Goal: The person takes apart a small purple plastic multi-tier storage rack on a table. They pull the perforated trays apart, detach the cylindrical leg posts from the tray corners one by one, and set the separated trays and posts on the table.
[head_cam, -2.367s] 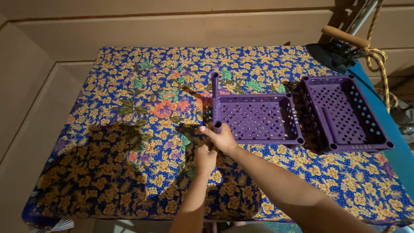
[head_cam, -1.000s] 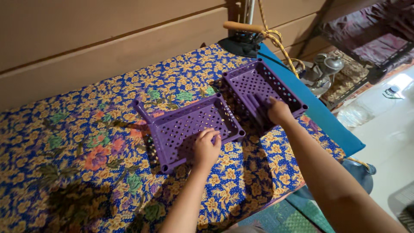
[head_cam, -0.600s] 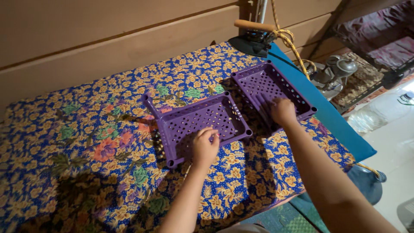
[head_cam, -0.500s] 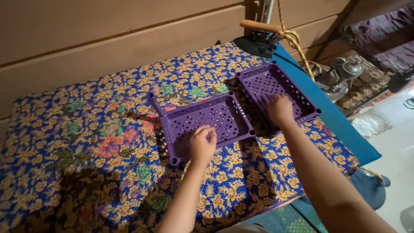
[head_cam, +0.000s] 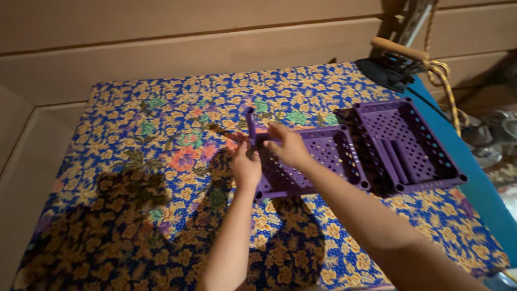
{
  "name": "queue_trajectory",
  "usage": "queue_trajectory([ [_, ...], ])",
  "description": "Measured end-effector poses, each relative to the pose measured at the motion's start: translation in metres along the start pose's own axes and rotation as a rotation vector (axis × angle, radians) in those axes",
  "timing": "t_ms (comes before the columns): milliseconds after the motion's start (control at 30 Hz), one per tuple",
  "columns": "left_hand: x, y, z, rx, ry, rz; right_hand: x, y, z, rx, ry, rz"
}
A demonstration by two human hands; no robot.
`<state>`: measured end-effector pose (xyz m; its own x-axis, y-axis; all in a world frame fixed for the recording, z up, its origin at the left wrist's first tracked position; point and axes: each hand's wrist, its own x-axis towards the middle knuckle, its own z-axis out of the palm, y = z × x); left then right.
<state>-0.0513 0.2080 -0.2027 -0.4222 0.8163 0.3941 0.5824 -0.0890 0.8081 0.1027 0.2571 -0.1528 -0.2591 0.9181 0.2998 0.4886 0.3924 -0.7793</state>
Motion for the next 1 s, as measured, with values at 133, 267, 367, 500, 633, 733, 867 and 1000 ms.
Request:
queue_trajectory([
  [133, 0.006, -0.004, 0.012, -0.013, -0.100, -0.034, 0.014, 0.007, 0.030, 0.188, -0.029, 0.024],
  [267, 0.009, -0.008, 0.018, -0.005, -0.111, 0.022, 0.019, 0.013, 0.047, 0.350, -0.029, -0.017],
  [367, 0.008, -0.013, 0.015, -0.129, -0.163, 0.027, 0.023, 0.013, 0.053, 0.434, -0.002, 0.015],
  [500, -0.010, -0.012, 0.014, -0.142, -0.290, -0.225, 0.027, 0.010, 0.061, 0.221, 0.071, 0.049],
  [633, -0.025, -0.005, 0.017, -0.104, -0.296, -0.256, 0.025, 0.006, 0.075, 0.227, 0.120, 0.110],
  [733, -0.032, 0.000, 0.013, -0.122, -0.292, -0.237, 0.024, 0.005, 0.080, 0.326, 0.156, 0.226],
  [867, -0.034, 0.007, 0.010, -0.095, -0.318, -0.254, 0.030, 0.002, 0.078, 0.466, 0.163, 0.314],
  [1000, -0.037, 0.008, 0.011, -0.089, -0.274, -0.195, 0.035, 0.001, 0.071, 0.504, 0.129, 0.332],
])
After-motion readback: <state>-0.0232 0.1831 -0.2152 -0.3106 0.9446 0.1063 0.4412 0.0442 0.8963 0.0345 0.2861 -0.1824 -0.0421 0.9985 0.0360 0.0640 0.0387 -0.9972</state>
